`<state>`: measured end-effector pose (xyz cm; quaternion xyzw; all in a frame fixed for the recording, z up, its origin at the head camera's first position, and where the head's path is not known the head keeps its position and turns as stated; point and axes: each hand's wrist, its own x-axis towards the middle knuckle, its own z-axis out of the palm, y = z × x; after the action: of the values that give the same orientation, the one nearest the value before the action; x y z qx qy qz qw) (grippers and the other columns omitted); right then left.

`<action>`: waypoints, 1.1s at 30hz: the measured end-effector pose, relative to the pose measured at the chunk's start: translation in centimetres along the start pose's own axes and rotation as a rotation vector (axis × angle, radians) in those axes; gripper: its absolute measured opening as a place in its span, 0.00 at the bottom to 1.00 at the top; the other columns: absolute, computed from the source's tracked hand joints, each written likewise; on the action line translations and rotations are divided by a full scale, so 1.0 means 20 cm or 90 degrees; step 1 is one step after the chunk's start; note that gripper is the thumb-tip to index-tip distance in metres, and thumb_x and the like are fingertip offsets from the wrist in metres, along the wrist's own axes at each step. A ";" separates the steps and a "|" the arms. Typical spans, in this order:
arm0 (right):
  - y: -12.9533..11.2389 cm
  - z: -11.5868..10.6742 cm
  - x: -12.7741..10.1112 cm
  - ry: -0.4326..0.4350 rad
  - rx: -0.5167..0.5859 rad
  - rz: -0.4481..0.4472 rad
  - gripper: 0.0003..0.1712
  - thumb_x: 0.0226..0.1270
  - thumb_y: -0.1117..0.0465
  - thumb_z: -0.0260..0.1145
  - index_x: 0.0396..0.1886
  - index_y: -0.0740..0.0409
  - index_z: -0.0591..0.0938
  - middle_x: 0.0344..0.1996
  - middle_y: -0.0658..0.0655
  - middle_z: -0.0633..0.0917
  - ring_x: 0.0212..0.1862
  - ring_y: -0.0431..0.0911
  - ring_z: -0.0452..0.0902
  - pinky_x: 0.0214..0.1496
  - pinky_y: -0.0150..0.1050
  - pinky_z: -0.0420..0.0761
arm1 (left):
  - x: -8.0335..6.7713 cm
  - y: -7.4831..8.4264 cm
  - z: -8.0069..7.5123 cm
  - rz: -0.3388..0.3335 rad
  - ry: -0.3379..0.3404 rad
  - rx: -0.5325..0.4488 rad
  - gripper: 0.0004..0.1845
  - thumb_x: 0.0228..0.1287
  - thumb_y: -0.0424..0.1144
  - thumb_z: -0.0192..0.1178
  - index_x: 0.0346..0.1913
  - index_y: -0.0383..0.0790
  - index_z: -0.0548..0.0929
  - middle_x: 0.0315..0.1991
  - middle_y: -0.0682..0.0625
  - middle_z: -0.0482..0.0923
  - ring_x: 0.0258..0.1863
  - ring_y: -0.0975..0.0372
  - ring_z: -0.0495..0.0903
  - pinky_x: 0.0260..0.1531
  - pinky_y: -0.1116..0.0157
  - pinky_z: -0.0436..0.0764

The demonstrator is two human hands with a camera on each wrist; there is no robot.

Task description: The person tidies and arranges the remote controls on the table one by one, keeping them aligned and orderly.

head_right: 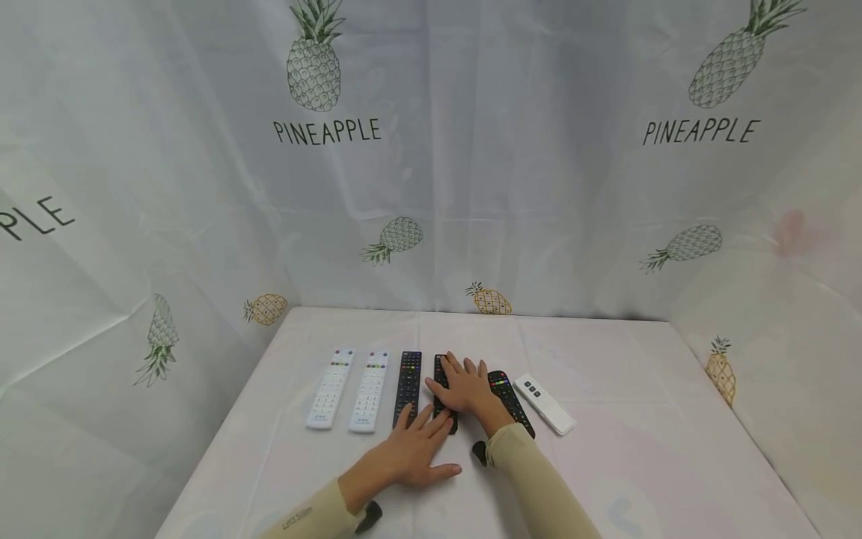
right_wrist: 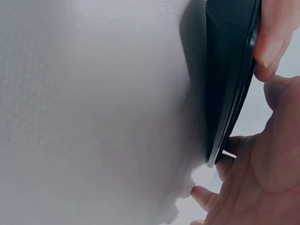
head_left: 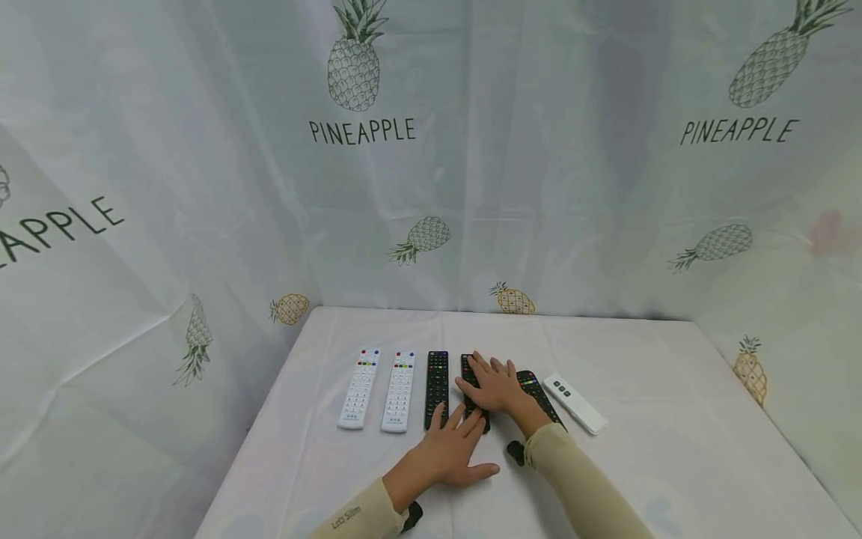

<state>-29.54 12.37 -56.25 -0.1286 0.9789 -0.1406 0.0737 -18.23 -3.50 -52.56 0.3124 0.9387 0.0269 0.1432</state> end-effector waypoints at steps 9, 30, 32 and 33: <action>-0.02 -0.01 -0.01 0.008 0.000 0.004 0.46 0.71 0.27 0.41 0.79 0.49 0.58 0.79 0.54 0.55 0.77 0.66 0.52 0.75 0.69 0.40 | -0.02 -0.02 0.00 0.001 0.006 -0.002 0.46 0.66 0.77 0.36 0.78 0.52 0.57 0.79 0.58 0.50 0.80 0.55 0.46 0.74 0.41 0.48; -0.01 0.01 0.01 -0.003 0.008 0.012 0.44 0.73 0.28 0.38 0.79 0.48 0.58 0.79 0.53 0.56 0.77 0.65 0.51 0.75 0.68 0.40 | -0.02 0.02 0.00 -0.013 0.016 0.013 0.46 0.65 0.77 0.37 0.78 0.52 0.58 0.80 0.57 0.50 0.79 0.54 0.49 0.73 0.40 0.49; -0.01 0.00 0.01 0.000 0.007 0.012 0.45 0.73 0.27 0.36 0.79 0.49 0.59 0.79 0.55 0.57 0.76 0.66 0.51 0.75 0.69 0.40 | -0.02 0.02 0.00 -0.013 0.017 0.016 0.46 0.65 0.77 0.37 0.78 0.52 0.58 0.79 0.57 0.50 0.79 0.54 0.49 0.73 0.40 0.49; -0.02 0.00 0.01 0.001 0.007 0.013 0.45 0.73 0.27 0.36 0.79 0.49 0.59 0.79 0.55 0.57 0.76 0.66 0.51 0.75 0.69 0.40 | -0.02 0.02 -0.01 -0.013 0.017 0.018 0.46 0.65 0.77 0.37 0.77 0.52 0.58 0.79 0.57 0.51 0.79 0.54 0.49 0.73 0.40 0.49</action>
<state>-29.67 11.98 -56.19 -0.1178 0.9795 -0.1456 0.0749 -17.61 -3.40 -52.27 0.3042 0.9440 0.0162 0.1267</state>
